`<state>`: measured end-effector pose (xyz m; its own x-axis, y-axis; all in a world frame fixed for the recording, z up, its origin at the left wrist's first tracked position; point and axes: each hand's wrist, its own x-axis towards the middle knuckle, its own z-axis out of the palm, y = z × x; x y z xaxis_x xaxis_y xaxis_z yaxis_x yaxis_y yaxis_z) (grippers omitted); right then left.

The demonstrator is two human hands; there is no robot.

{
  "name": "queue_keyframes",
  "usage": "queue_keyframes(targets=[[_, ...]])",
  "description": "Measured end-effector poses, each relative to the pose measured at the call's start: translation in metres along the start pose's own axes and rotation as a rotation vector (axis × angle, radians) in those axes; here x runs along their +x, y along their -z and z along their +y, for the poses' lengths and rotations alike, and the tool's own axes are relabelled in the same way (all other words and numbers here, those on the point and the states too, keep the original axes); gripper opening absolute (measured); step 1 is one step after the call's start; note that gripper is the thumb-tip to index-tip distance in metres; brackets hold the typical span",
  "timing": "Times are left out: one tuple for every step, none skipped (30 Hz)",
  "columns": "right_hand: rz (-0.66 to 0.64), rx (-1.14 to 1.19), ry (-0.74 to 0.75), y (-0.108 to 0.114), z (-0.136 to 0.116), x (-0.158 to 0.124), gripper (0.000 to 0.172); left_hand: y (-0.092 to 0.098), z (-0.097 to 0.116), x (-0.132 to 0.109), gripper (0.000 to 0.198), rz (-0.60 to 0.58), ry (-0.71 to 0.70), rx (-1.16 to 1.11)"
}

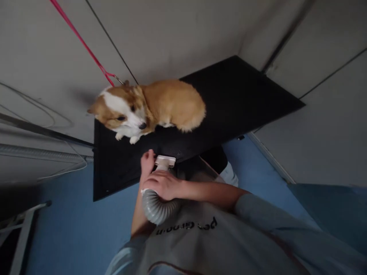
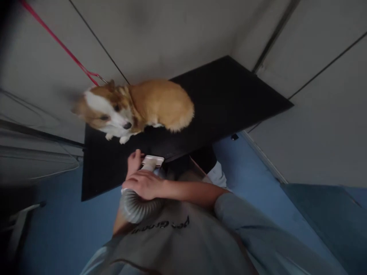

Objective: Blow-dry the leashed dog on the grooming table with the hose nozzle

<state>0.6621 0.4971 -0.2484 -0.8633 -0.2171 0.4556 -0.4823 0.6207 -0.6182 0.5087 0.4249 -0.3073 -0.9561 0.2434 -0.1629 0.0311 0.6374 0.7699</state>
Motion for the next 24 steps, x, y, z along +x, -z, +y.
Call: queue_keyframes(targets=[[0.004, 0.010, -0.048, 0.002, -0.010, 0.002, 0.028, 0.010, -0.007, 0.006, 0.044, 0.106, -0.001, 0.002], [0.012, 0.019, -0.104, 0.008, -0.015, 0.002, 0.028, 0.017, -0.014, 0.011, 0.041, 0.192, -0.018, 0.019], [0.035, 0.027, -0.173, 0.019, -0.016, 0.000, 0.029, 0.021, -0.021, 0.014, 0.039, 0.265, -0.057, 0.049], [0.080, 0.033, -0.256, 0.035, -0.012, -0.006, 0.028, 0.023, -0.028, 0.015, 0.037, 0.306, -0.101, 0.091], [0.143, 0.036, -0.349, 0.053, -0.003, -0.014, 0.027, 0.022, -0.034, 0.014, 0.036, 0.324, -0.139, 0.138], [0.239, 0.029, -0.451, 0.075, 0.010, -0.025, 0.025, 0.019, -0.040, 0.011, 0.036, 0.329, -0.172, 0.185], [0.340, 0.009, -0.544, 0.098, 0.025, -0.039, 0.021, 0.015, -0.045, 0.009, 0.036, 0.328, -0.200, 0.226], [0.436, -0.020, -0.633, 0.121, 0.041, -0.054, 0.014, 0.011, -0.049, 0.006, 0.036, 0.328, -0.221, 0.261], [0.542, -0.072, -0.722, 0.142, 0.056, -0.068, 0.004, 0.006, -0.052, 0.003, 0.037, 0.332, -0.239, 0.287], [0.632, -0.112, -0.779, 0.161, 0.068, -0.082, 0.003, 0.002, -0.053, 0.002, 0.038, 0.341, -0.252, 0.309], [0.690, -0.139, -0.800, 0.175, 0.078, -0.093, 0.003, -0.001, -0.054, 0.000, 0.039, 0.350, -0.262, 0.327], [0.769, -0.149, -0.791, 0.183, 0.083, -0.100, 0.009, -0.003, -0.054, -0.001, 0.040, 0.357, -0.268, 0.345], [0.834, -0.120, -0.742, 0.186, 0.084, -0.103, 0.019, -0.005, -0.053, -0.002, 0.040, 0.362, -0.268, 0.361], [0.852, -0.049, -0.674, 0.182, 0.081, -0.102, 0.031, -0.005, -0.052, -0.002, 0.040, 0.362, -0.265, 0.378], [0.827, 0.055, -0.604, 0.174, 0.074, -0.097, 0.042, -0.005, -0.050, -0.003, 0.040, 0.358, -0.258, 0.396], [0.764, 0.179, -0.538, 0.163, 0.063, -0.091, 0.051, -0.004, -0.049, -0.003, 0.039, 0.351, -0.245, 0.414], [0.665, 0.301, -0.504, 0.152, 0.052, -0.085, 0.054, -0.003, -0.048, -0.004, 0.039, 0.343, -0.231, 0.428], [0.606, 0.387, -0.496, 0.143, 0.039, -0.080, 0.056, -0.002, -0.047, -0.004, 0.039, 0.337, -0.215, 0.437], [0.557, 0.442, -0.512, 0.136, 0.026, -0.077, 0.055, -0.001, -0.046, -0.004, 0.039, 0.334, -0.200, 0.441], [0.524, 0.464, -0.540, 0.133, 0.015, -0.077, 0.055, -0.001, -0.046, -0.005, 0.040, 0.333, -0.190, 0.440], [0.486, 0.464, -0.569, 0.134, 0.005, -0.082, 0.055, -0.001, -0.047, -0.005, 0.040, 0.335, -0.185, 0.434], [0.421, 0.451, -0.602, 0.138, -0.003, -0.090, 0.055, -0.001, -0.047, -0.005, 0.040, 0.335, -0.185, 0.428], [0.359, 0.428, -0.637, 0.144, -0.010, -0.102, 0.055, -0.001, -0.048, -0.004, 0.040, 0.330, -0.187, 0.424], [0.325, 0.409, -0.684, 0.151, -0.016, -0.115, 0.055, -0.002, -0.048, -0.004, 0.040, 0.321, -0.190, 0.423]])
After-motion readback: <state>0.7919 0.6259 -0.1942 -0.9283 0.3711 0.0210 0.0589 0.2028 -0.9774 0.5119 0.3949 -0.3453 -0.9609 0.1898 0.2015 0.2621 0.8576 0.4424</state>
